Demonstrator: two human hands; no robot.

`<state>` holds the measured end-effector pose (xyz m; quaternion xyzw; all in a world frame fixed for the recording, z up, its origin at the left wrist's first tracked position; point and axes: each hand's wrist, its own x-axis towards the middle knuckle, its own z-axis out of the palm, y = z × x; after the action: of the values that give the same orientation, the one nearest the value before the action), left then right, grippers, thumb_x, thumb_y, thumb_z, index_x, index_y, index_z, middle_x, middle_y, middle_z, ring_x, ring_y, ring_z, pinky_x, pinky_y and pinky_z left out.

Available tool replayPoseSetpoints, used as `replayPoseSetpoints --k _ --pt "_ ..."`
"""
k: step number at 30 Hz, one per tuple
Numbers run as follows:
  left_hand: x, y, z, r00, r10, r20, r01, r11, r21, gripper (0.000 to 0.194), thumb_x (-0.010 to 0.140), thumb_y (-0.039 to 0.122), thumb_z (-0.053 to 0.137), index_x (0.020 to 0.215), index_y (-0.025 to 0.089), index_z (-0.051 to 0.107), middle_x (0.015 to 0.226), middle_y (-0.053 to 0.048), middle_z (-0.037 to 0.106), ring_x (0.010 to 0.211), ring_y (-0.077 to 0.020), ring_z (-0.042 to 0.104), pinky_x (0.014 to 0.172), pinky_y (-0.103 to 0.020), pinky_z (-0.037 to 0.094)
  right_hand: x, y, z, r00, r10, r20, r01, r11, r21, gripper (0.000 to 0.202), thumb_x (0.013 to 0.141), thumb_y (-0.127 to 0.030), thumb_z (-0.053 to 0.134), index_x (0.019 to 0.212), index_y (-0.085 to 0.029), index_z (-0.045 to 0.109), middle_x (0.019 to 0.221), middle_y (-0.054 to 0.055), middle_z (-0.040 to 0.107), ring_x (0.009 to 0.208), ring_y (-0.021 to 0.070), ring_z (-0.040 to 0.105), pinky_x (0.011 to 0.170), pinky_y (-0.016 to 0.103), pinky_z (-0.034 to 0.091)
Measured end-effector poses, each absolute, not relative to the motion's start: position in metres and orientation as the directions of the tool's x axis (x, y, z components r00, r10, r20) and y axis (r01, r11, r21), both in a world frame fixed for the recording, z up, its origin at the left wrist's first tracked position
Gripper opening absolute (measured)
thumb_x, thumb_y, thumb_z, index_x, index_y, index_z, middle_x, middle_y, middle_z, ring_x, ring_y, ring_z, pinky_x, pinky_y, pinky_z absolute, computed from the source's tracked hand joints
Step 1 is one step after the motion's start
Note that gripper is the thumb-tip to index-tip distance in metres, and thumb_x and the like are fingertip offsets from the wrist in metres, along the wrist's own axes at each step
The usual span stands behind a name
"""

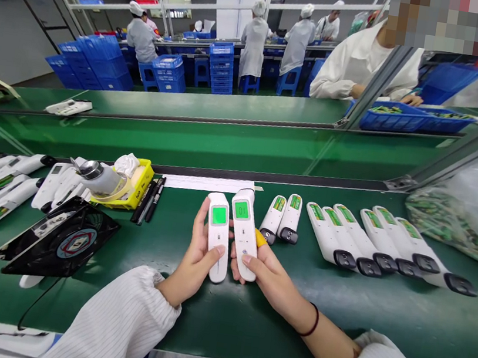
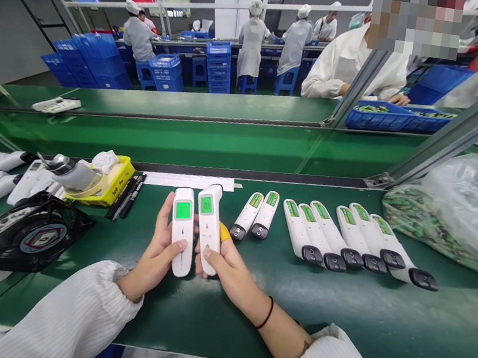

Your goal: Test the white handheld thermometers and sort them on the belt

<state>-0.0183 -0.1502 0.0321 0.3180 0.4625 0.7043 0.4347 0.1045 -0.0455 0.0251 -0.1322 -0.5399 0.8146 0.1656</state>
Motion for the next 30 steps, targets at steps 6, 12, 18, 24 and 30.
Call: replayPoseSetpoints --k 6,12,18,24,30 --pt "-0.015 -0.149 0.038 -0.446 0.895 0.033 -0.308 -0.187 0.933 0.106 0.079 0.031 0.069 0.14 0.05 -0.016 0.123 -0.008 0.056 0.059 -0.0166 0.064 0.052 -0.033 0.056 0.105 -0.052 0.02 -0.921 0.371 -0.119 0.064 -0.158 -0.985 0.04 0.087 -0.054 0.049 0.082 -0.015 0.058 0.057 0.001 0.058 0.041 0.0082 0.046 0.04 0.021 0.034" --pt "-0.015 -0.147 0.034 -0.547 0.836 0.052 -0.279 -0.241 0.929 0.104 0.074 0.024 0.074 0.145 0.04 0.0 0.137 -0.009 0.047 0.114 -0.0284 0.056 0.094 -0.043 0.049 0.106 -0.055 0.011 -0.87 0.469 -0.153 0.155 -0.034 -0.987 0.041 0.079 -0.054 0.061 0.081 -0.013 0.067 0.05 -0.002 0.052 0.042 0.0085 0.042 0.038 0.021 0.029" --pt "-0.012 -0.145 0.033 -0.548 0.836 0.029 -0.336 -0.252 0.907 0.1 0.075 0.021 0.072 0.144 0.04 0.002 0.133 -0.009 0.051 0.108 -0.0275 0.06 0.092 -0.044 0.049 0.1 -0.061 0.009 -0.871 0.443 -0.21 0.063 -0.324 -0.944 0.044 0.065 -0.055 0.073 0.08 -0.014 0.068 0.069 0.004 0.066 0.063 0.0162 0.059 0.059 0.028 0.047" --pt "-0.012 -0.144 0.03 -0.561 0.827 0.026 -0.324 -0.248 0.913 0.099 0.076 0.022 0.072 0.144 0.04 0.002 0.137 -0.009 0.048 0.113 -0.0279 0.057 0.096 -0.045 0.047 0.097 -0.063 0.013 -0.875 0.441 -0.199 0.05 -0.328 -0.943 0.041 0.068 -0.054 0.071 0.078 -0.015 0.065 0.072 0.004 0.067 0.068 0.0169 0.06 0.064 0.028 0.048" --pt "-0.007 -0.146 0.029 -0.53 0.847 0.037 -0.311 -0.234 0.921 0.097 0.078 0.019 0.07 0.144 0.04 0.004 0.142 -0.01 0.041 0.112 -0.0274 0.058 0.091 -0.042 0.051 0.097 -0.06 0.013 -0.911 0.322 -0.259 0.202 -0.199 -0.959 0.04 0.071 -0.052 0.067 0.068 -0.014 0.059 0.048 -0.004 0.051 0.042 0.0075 0.043 0.039 0.02 0.032"
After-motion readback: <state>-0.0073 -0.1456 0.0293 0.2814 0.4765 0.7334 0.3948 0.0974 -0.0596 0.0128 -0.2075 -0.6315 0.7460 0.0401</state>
